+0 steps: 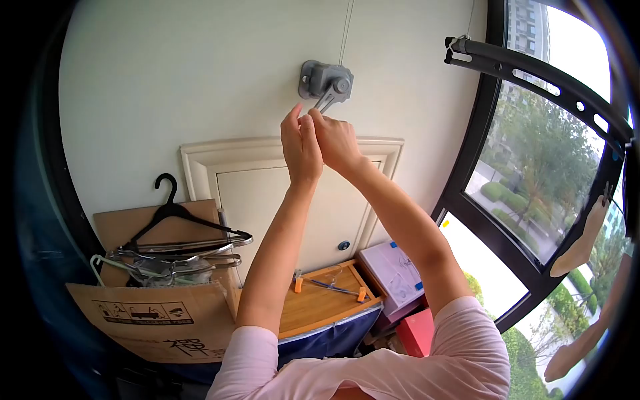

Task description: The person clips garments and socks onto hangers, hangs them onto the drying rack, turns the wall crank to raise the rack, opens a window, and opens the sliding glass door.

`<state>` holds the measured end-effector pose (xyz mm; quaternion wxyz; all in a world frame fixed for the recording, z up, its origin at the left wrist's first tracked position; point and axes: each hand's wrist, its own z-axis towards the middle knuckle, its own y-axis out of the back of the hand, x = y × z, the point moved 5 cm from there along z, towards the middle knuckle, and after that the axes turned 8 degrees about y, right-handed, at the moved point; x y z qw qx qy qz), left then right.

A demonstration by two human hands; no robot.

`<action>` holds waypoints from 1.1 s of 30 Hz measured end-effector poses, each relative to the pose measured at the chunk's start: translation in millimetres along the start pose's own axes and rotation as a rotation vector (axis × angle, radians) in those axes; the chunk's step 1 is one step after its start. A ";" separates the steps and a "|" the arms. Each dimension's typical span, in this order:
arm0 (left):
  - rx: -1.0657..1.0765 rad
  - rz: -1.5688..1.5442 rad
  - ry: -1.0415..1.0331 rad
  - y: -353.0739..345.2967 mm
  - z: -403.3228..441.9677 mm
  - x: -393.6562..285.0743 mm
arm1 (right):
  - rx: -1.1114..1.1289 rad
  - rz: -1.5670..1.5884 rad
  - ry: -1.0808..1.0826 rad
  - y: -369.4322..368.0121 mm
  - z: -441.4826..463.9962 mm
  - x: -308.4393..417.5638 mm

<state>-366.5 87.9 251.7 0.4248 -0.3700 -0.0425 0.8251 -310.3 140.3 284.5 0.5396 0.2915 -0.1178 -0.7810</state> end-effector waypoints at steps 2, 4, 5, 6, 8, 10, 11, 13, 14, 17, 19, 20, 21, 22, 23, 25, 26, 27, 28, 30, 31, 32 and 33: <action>-0.024 -0.012 -0.099 6.5 10.6 -4.0 | -0.037 0.006 0.067 10.5 31.7 6.6; -0.154 0.062 -0.095 12.7 9.2 -21.3 | -0.095 0.005 0.073 30.3 68.2 7.2; -0.159 0.061 -0.102 11.7 11.0 -25.5 | -0.122 -0.003 0.013 40.9 87.9 1.7; -0.133 0.061 -0.107 10.1 12.9 -28.1 | -0.166 -0.012 -0.087 53.4 103.2 -13.2; -0.075 0.060 -0.126 3.7 19.4 -27.5 | -0.280 -0.021 -0.229 78.9 118.8 -58.8; -0.054 0.073 -0.129 -1.9 17.7 -29.4 | -0.345 0.011 -0.371 92.1 94.5 -107.2; -0.031 0.083 -0.134 -5.4 18.0 -31.0 | -0.349 0.043 -0.459 95.2 77.7 -127.2; -0.016 0.087 -0.145 -7.7 14.9 -28.7 | -0.411 0.081 -0.600 82.2 31.0 -155.0; 0.001 0.093 -0.128 -8.9 13.6 -25.6 | -0.417 0.059 -0.614 74.0 8.9 -150.1; 0.010 0.128 -0.121 -7.4 6.9 -13.3 | -0.322 0.005 -0.565 41.2 -55.7 -108.4; -0.006 0.154 -0.126 -3.2 3.9 -11.4 | -0.256 0.054 -0.444 14.1 -66.3 -57.8; -0.021 0.136 -0.085 1.1 2.2 -9.6 | -0.202 0.054 -0.415 7.0 -56.6 -35.6; -0.035 0.120 -0.042 6.3 0.6 -7.2 | -0.183 0.055 -0.336 4.3 -40.9 -16.8; -0.066 0.106 -0.034 11.3 0.2 -6.5 | -0.151 0.053 -0.230 2.8 -22.7 -3.4; -0.095 0.089 -0.029 14.6 1.1 -5.8 | -0.097 0.078 -0.181 2.5 -3.3 4.0; -0.091 0.097 -0.043 17.7 2.6 -6.3 | -0.098 0.077 -0.046 19.1 41.5 14.5; -0.091 0.106 -0.059 17.8 3.7 -7.2 | -0.113 0.043 0.006 27.9 64.4 11.9; -0.091 0.116 -0.074 16.6 4.8 -7.8 | -0.130 0.010 -0.025 37.5 86.9 0.0; -0.116 0.102 -0.066 13.3 6.2 -6.8 | -0.203 0.004 -0.090 53.5 103.9 -15.7; -0.095 0.126 -0.079 7.4 7.6 -7.4 | -0.326 0.042 -0.267 83.2 113.0 -66.0; -0.073 0.154 -0.089 4.7 8.1 -7.8 | -0.359 0.036 -0.327 91.4 105.4 -93.9; -0.071 0.152 -0.091 3.4 8.5 -7.1 | -0.396 0.111 -0.411 96.8 87.7 -115.5; -0.053 0.136 -0.100 2.0 7.7 -5.5 | -0.435 0.058 -0.481 96.1 64.5 -132.3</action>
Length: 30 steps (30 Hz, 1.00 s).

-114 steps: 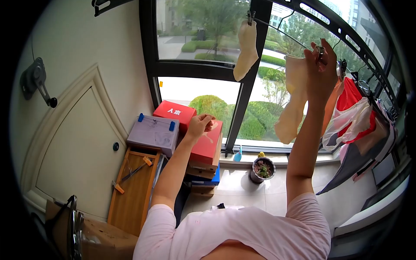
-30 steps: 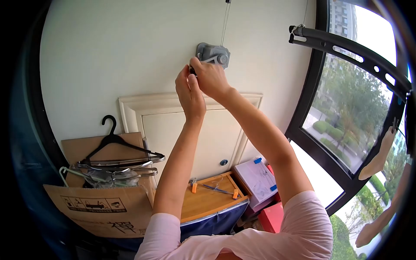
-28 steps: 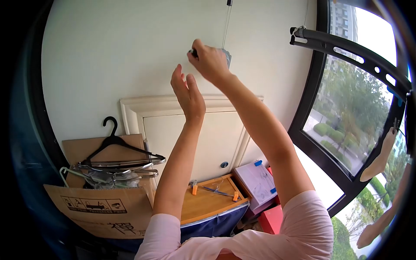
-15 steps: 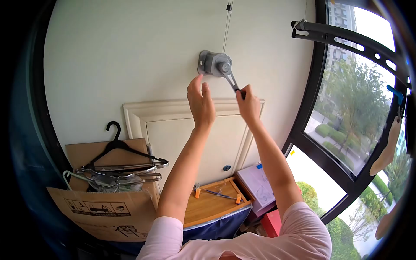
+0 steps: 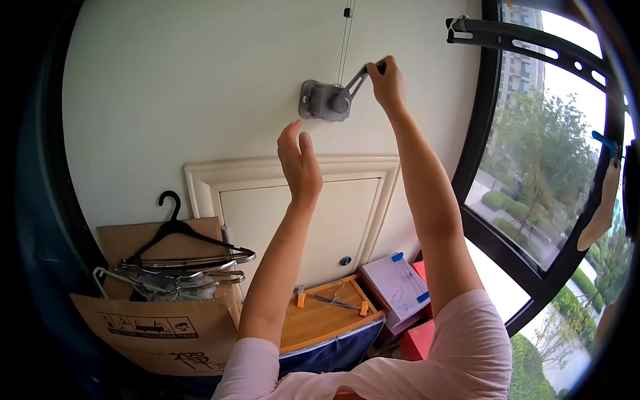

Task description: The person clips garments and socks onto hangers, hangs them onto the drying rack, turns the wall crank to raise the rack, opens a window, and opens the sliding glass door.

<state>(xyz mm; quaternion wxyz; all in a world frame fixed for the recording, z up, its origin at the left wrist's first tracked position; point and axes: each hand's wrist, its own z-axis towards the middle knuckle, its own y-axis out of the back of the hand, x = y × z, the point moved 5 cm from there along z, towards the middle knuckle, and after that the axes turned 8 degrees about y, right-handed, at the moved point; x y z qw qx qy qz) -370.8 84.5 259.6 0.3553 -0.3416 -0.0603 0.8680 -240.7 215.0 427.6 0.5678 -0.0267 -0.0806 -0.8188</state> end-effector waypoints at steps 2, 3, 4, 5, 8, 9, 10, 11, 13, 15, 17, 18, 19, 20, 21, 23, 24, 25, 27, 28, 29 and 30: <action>0.018 -0.018 -0.009 -1.9 -2.8 3.6 | -0.038 -0.019 -0.110 5.0 -44.0 -44.3; 0.018 -0.015 -0.006 -2.2 -4.8 5.8 | -0.017 -0.012 -0.168 7.3 -75.4 -50.2; 0.017 -0.010 -0.004 -2.2 -7.0 8.4 | 0.017 -0.017 -0.186 4.5 -108.0 -50.6; 0.017 -0.007 -0.010 -1.4 -9.0 12.4 | 0.056 -0.061 -0.136 3.0 -139.6 -32.4; 0.001 0.043 0.007 1.2 -14.7 23.4 | 0.200 0.011 -0.007 -31.2 -178.9 24.5; -0.013 0.003 0.050 2.6 -16.4 26.6 | 0.199 0.031 0.170 -37.5 -173.4 50.6; -0.028 -0.040 0.089 2.9 -15.8 29.3 | 0.308 0.021 0.237 -46.9 -162.6 67.5; 0.003 -0.129 0.121 0.4 -13.8 39.2 | 0.314 0.059 0.381 -54.0 -148.0 80.5; -0.016 -0.086 0.084 0.7 -11.2 29.7 | 0.418 -0.026 0.468 -56.6 -108.7 108.4; -0.054 -0.072 0.074 0.7 -11.7 15.6 | 0.323 -0.074 0.530 -46.8 -57.9 122.2; -0.033 -0.022 0.054 -3.7 -9.3 16.9 | 0.197 -0.063 0.319 -33.0 -5.1 96.1; -0.008 0.029 0.031 -6.4 -7.8 16.2 | 0.154 -0.007 0.188 -23.8 10.3 68.7; 0.003 0.044 0.007 -8.7 -7.4 13.5 | 0.094 -0.022 0.162 -13.5 15.0 40.2; 0.002 0.043 0.006 -9.3 -6.9 13.4 | 0.053 -0.054 0.059 -3.3 7.9 11.7; 0.014 0.051 -0.016 -11.3 -6.0 12.4 | 0.018 -0.076 0.002 4.7 -10.2 -15.4; 0.033 0.052 -0.040 -14.7 -5.7 7.9 | 0.052 -0.079 -0.141 9.2 -69.3 -50.4; 0.033 0.048 -0.028 -14.4 -5.9 6.0 | 0.056 -0.041 -0.124 6.6 -107.0 -50.2; 0.032 0.046 -0.015 -13.6 -6.1 5.0 | 0.098 -0.065 -0.107 1.3 -140.5 -38.1; 0.019 0.039 -0.022 -12.3 -5.4 7.1 | 0.129 0.016 -0.082 -16.0 -174.0 -2.8; 0.010 0.034 -0.023 -10.1 -7.0 8.4 | 0.172 0.031 0.001 -25.6 -178.9 18.1; -0.007 0.038 -0.016 -5.9 -7.1 7.9 | 0.211 0.021 0.122 -33.7 -176.8 40.0; -0.025 0.039 -0.014 -3.3 -4.5 5.7 | 0.286 0.025 0.214 -40.6 -167.7 57.8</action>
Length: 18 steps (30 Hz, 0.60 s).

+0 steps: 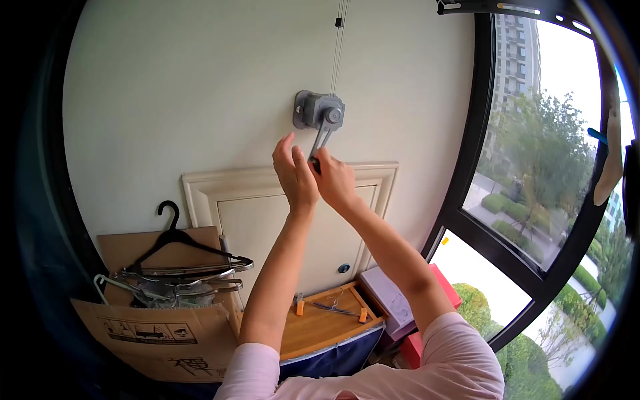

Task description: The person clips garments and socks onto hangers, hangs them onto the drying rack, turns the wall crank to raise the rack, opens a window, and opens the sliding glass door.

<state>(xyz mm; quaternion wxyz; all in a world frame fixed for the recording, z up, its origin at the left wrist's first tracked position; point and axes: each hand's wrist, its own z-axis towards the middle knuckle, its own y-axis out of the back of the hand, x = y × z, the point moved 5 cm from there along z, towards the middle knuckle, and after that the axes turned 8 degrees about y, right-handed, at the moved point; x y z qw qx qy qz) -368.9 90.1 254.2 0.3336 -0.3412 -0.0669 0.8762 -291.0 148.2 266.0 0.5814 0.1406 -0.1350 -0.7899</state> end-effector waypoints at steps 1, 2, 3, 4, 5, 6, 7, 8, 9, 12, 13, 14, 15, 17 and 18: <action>-0.028 -0.055 0.042 3.7 0.8 -3.7 | 0.117 0.001 0.083 0.3 16.1 12.6; -0.044 -0.116 0.076 5.3 3.1 -1.8 | 0.139 -0.034 0.176 1.6 34.6 24.1; -0.058 -0.154 0.018 6.1 5.9 -6.0 | 0.161 -0.068 0.270 2.4 55.0 33.5; -0.072 -0.190 -0.037 7.9 6.5 -10.2 | 0.093 -0.076 0.327 7.9 76.9 38.6; -0.076 -0.191 -0.038 7.3 7.0 -11.6 | 0.026 -0.082 0.388 15.3 100.7 42.4; -0.095 -0.174 -0.010 7.2 7.8 -11.4 | -0.009 -0.131 0.298 28.4 126.1 36.8; -0.113 -0.156 0.019 8.1 8.1 -9.9 | -0.061 -0.052 0.185 45.2 149.3 19.0; -0.114 -0.153 0.020 9.5 6.8 -9.0 | -0.057 -0.041 -0.032 66.8 161.9 -5.9; -0.079 -0.114 0.028 8.5 6.1 -8.4 | -0.137 -0.008 -0.093 76.2 164.3 -47.0; -0.044 -0.073 0.043 5.8 2.2 -7.4 | -0.228 -0.058 -0.310 88.1 93.3 -113.7; -0.043 -0.068 0.053 5.0 0.1 -6.3 | -0.212 -0.077 -0.373 78.4 59.4 -121.7; -0.041 -0.071 0.050 4.6 -2.1 -3.8 | -0.233 -0.083 -0.302 62.3 25.2 -120.2; -0.028 -0.058 0.044 3.8 -3.8 -0.2 | -0.178 -0.103 -0.256 45.1 -5.3 -100.3; -0.016 -0.042 0.034 4.7 -3.0 1.8 | -0.095 -0.026 -0.151 15.9 -19.1 -42.6; -0.018 -0.035 0.054 7.3 -3.5 3.5 | -0.048 -0.010 -0.122 3.4 -14.6 -19.5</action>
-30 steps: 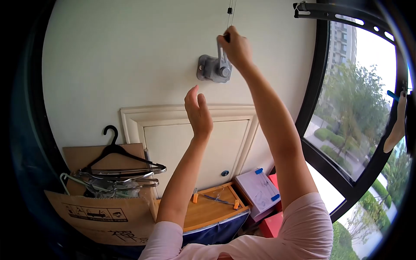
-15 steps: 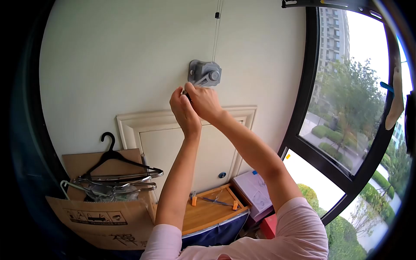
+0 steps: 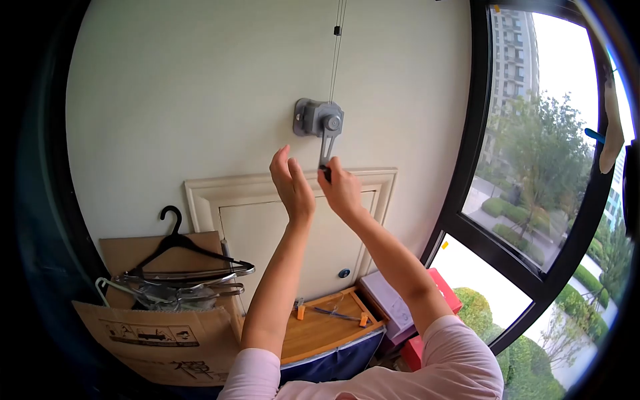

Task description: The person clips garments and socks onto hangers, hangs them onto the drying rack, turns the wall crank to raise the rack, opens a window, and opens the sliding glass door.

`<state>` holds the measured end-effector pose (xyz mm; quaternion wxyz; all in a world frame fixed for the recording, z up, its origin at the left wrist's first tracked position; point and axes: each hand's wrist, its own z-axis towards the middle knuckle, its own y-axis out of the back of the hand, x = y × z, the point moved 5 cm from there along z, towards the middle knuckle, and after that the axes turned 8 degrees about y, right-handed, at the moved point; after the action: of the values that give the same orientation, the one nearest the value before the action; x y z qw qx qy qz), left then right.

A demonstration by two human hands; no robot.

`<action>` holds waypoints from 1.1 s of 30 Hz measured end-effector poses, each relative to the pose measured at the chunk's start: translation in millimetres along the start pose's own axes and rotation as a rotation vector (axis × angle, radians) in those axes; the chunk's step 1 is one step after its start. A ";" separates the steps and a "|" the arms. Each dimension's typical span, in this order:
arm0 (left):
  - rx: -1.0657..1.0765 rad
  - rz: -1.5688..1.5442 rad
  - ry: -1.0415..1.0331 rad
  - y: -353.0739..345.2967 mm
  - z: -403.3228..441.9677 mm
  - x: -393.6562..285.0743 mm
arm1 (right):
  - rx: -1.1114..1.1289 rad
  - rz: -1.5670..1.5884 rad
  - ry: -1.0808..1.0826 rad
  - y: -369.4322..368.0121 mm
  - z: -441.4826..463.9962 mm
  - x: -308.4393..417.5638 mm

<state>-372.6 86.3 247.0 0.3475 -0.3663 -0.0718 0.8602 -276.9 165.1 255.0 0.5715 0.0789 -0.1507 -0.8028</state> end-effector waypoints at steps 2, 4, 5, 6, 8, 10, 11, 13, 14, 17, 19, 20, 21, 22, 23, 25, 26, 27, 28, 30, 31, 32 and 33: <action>-0.004 0.006 0.021 2.1 -0.4 -0.8 | 0.150 0.017 0.201 -9.2 31.4 40.1; -0.017 -0.159 -0.010 2.7 1.4 -7.7 | 0.197 -0.007 0.367 -5.8 76.0 63.0; -0.016 -0.086 -0.001 2.6 2.9 -7.9 | 0.136 -0.049 0.407 6.0 101.2 70.1; 0.005 0.002 -0.032 1.4 3.4 -6.7 | 0.073 -0.090 0.446 15.0 125.9 74.0; -0.002 -0.040 0.019 -0.9 -0.1 -15.8 | -0.068 -0.013 0.213 43.4 172.0 39.3; 0.017 -0.026 -0.018 -2.5 0.8 -12.1 | -0.112 0.069 -0.058 67.9 180.5 -27.1; 0.035 -0.011 -0.051 -3.5 0.1 -11.6 | -0.152 -0.008 -0.082 75.4 165.1 -51.8; 0.040 -0.024 -0.033 -2.4 -2.5 -10.8 | -0.195 -0.093 -0.161 73.7 109.8 -89.2; 0.044 -0.037 -0.016 -1.9 -4.2 -10.0 | -0.163 -0.104 -0.210 66.4 75.9 -92.5; 0.035 0.036 -0.045 -1.0 -6.0 -0.5 | -0.017 -0.091 -0.086 28.4 4.7 -51.6; 0.022 0.015 -0.014 1.0 -7.4 -0.6 | 0.094 -0.088 0.049 6.4 4.1 -11.5; 0.005 -0.006 0.014 1.8 -7.0 -0.6 | 0.154 -0.089 0.156 -0.1 12.9 7.6; 0.004 -0.011 0.006 2.0 -7.2 -3.1 | 0.194 -0.054 0.263 -2.2 24.5 24.3; 0.003 -0.048 0.028 -0.6 -5.4 3.2 | 0.234 -0.018 0.369 -3.5 38.2 39.2; -0.006 -0.129 0.015 -3.8 -5.2 1.7 | 0.229 -0.053 0.444 -4.4 53.5 48.9; -0.017 -0.157 0.002 -6.2 -6.5 -1.6 | 0.169 -0.088 0.516 1.5 91.4 68.8; -0.021 -0.106 -0.001 -5.7 -6.8 -5.3 | 0.112 -0.089 0.518 11.0 115.8 76.9; -0.062 -0.202 0.049 -9.3 -8.7 -8.5 | 0.049 -0.076 0.401 24.7 144.8 68.9; -0.058 -0.202 0.051 -9.7 -10.0 -4.1 | -0.013 -0.059 0.275 39.1 166.5 53.9; 0.010 -0.074 0.022 -15.7 -8.9 2.9 | -0.079 -0.010 0.025 64.6 188.0 -13.4; 0.014 -0.078 0.022 -16.5 -10.4 2.4 | -0.093 -0.017 -0.060 74.4 175.5 -42.8; 0.024 -0.061 0.026 -18.1 -11.8 1.1 | -0.108 -0.024 -0.144 79.6 155.0 -67.9; 0.034 -0.045 0.031 -20.1 -14.4 0.5 | -0.148 -0.035 -0.174 78.3 124.7 -84.1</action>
<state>-352.0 99.8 244.0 0.3742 -0.3718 -0.0599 0.8474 -216.1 239.6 394.7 0.5465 -0.0309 -0.1385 -0.8254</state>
